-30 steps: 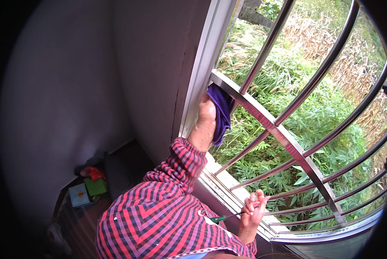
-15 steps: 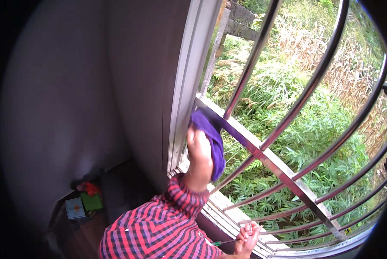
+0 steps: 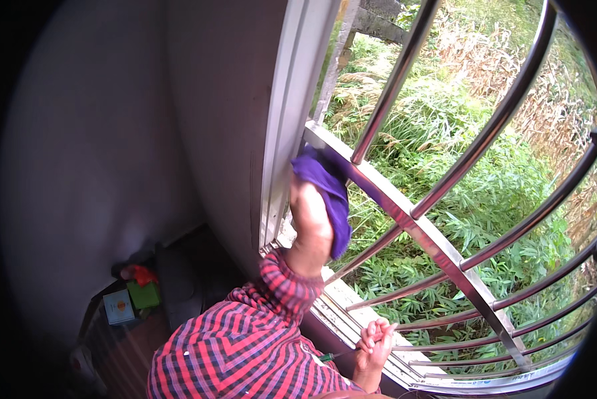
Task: The person wipes a curved window frame with a purple cloth, then uses a screwdriver to scrape along the frame while continuing to wipe. They rinse the cloth in a bucket of water and resume wiping the frame.
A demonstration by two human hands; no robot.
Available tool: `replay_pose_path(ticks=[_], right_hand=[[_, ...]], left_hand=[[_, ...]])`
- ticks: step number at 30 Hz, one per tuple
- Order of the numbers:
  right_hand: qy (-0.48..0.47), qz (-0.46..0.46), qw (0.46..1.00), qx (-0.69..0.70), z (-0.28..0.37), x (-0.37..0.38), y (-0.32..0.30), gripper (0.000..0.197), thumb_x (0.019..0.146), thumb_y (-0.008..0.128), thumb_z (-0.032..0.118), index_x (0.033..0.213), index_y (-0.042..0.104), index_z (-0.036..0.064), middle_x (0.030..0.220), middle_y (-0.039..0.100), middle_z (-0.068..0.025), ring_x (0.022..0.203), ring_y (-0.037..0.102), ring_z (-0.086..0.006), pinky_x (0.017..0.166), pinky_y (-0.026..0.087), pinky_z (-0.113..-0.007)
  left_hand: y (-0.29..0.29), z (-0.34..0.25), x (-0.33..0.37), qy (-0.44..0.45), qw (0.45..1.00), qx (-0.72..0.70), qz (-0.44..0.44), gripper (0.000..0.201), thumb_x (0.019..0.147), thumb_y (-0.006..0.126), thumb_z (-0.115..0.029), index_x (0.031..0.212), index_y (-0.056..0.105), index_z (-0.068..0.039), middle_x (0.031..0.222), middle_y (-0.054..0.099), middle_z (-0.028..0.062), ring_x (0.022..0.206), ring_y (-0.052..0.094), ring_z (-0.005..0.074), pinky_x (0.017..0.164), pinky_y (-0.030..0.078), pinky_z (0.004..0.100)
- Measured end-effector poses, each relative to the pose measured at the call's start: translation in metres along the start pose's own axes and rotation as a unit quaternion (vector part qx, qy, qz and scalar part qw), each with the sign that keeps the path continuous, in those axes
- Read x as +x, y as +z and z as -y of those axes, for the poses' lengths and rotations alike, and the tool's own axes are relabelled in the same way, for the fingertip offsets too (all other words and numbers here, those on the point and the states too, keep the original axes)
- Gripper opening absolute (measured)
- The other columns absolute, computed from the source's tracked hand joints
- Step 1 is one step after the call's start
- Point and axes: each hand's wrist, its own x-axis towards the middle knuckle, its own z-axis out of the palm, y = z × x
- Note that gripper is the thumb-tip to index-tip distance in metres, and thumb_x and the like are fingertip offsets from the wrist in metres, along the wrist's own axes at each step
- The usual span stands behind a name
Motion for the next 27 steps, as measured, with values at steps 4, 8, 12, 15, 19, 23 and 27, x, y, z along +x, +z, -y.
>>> replay_pose_path(ticks=[4,8,12,15,19,23,27], right_hand=[[-0.025,-0.036,0.998,0.052,0.006,-0.015,-0.018,0.039,0.112,0.039,0.043,0.108,0.053,0.0063,0.080,0.045,-0.0043,0.054,0.036,-0.0070,0.036,0.029,-0.014],[0.005,-0.031,0.999,-0.012,-0.001,-0.004,-0.014,0.042,0.112,0.039,0.047,0.105,0.058,0.0094,0.079,0.051,-0.0044,0.053,0.036,-0.0076,0.038,0.026,-0.018],[0.044,0.024,0.998,-0.039,-0.013,0.003,0.000,0.043,0.111,0.039,0.047,0.107,0.059,0.0097,0.079,0.054,-0.0064,0.054,0.038,-0.0091,0.039,0.027,-0.018],[0.045,0.028,0.998,-0.023,-0.016,0.000,0.005,0.042,0.112,0.039,0.046,0.107,0.059,0.0102,0.080,0.055,-0.0069,0.055,0.039,-0.0095,0.040,0.028,-0.018],[0.026,0.015,0.999,-0.026,-0.012,-0.010,0.001,0.043,0.112,0.039,0.046,0.106,0.058,0.0079,0.081,0.053,-0.0052,0.055,0.039,-0.0076,0.041,0.029,-0.017],[0.005,0.018,1.000,-0.010,-0.007,-0.025,-0.007,0.042,0.112,0.038,0.045,0.105,0.058,0.0085,0.080,0.054,-0.0060,0.055,0.039,-0.0087,0.042,0.029,-0.019],[-0.019,0.019,1.000,-0.005,0.001,-0.046,-0.016,0.043,0.112,0.037,0.046,0.104,0.058,0.0094,0.080,0.053,-0.0046,0.054,0.038,-0.0080,0.040,0.028,-0.018]], left_hand=[[-0.009,0.007,-0.026,0.125,0.977,0.176,0.004,0.031,0.109,0.050,-0.018,0.136,0.055,-0.004,0.122,0.062,0.0038,0.110,0.060,0.0158,0.101,0.049,0.0317],[-0.032,0.003,-0.067,0.194,0.922,0.268,0.204,0.032,0.105,0.048,-0.005,0.137,0.049,-0.004,0.121,0.059,0.0054,0.096,0.060,0.0132,0.084,0.054,0.0279],[-0.041,0.002,-0.088,0.098,0.959,0.228,0.135,0.037,0.108,0.052,-0.012,0.143,0.049,0.000,0.127,0.060,0.0073,0.109,0.061,0.0146,0.103,0.049,0.0293],[-0.034,-0.001,-0.084,-0.087,0.983,-0.008,0.159,0.039,0.109,0.052,-0.015,0.144,0.049,0.000,0.142,0.059,0.0129,0.128,0.060,0.0254,0.113,0.048,0.0376],[-0.011,-0.011,-0.079,-0.206,0.960,0.030,0.187,0.048,0.113,0.036,-0.035,0.143,0.049,0.000,0.136,0.062,0.0152,0.122,0.063,0.0297,0.107,0.052,0.0391],[0.014,-0.020,-0.070,-0.200,0.950,0.018,0.238,0.050,0.111,0.032,-0.035,0.139,0.051,0.001,0.138,0.060,0.0173,0.126,0.060,0.0323,0.112,0.047,0.0439],[0.026,-0.004,-0.089,-0.154,0.976,0.123,0.095,0.047,0.111,0.036,-0.028,0.141,0.053,0.003,0.137,0.062,0.0143,0.123,0.062,0.0290,0.112,0.047,0.0409]])
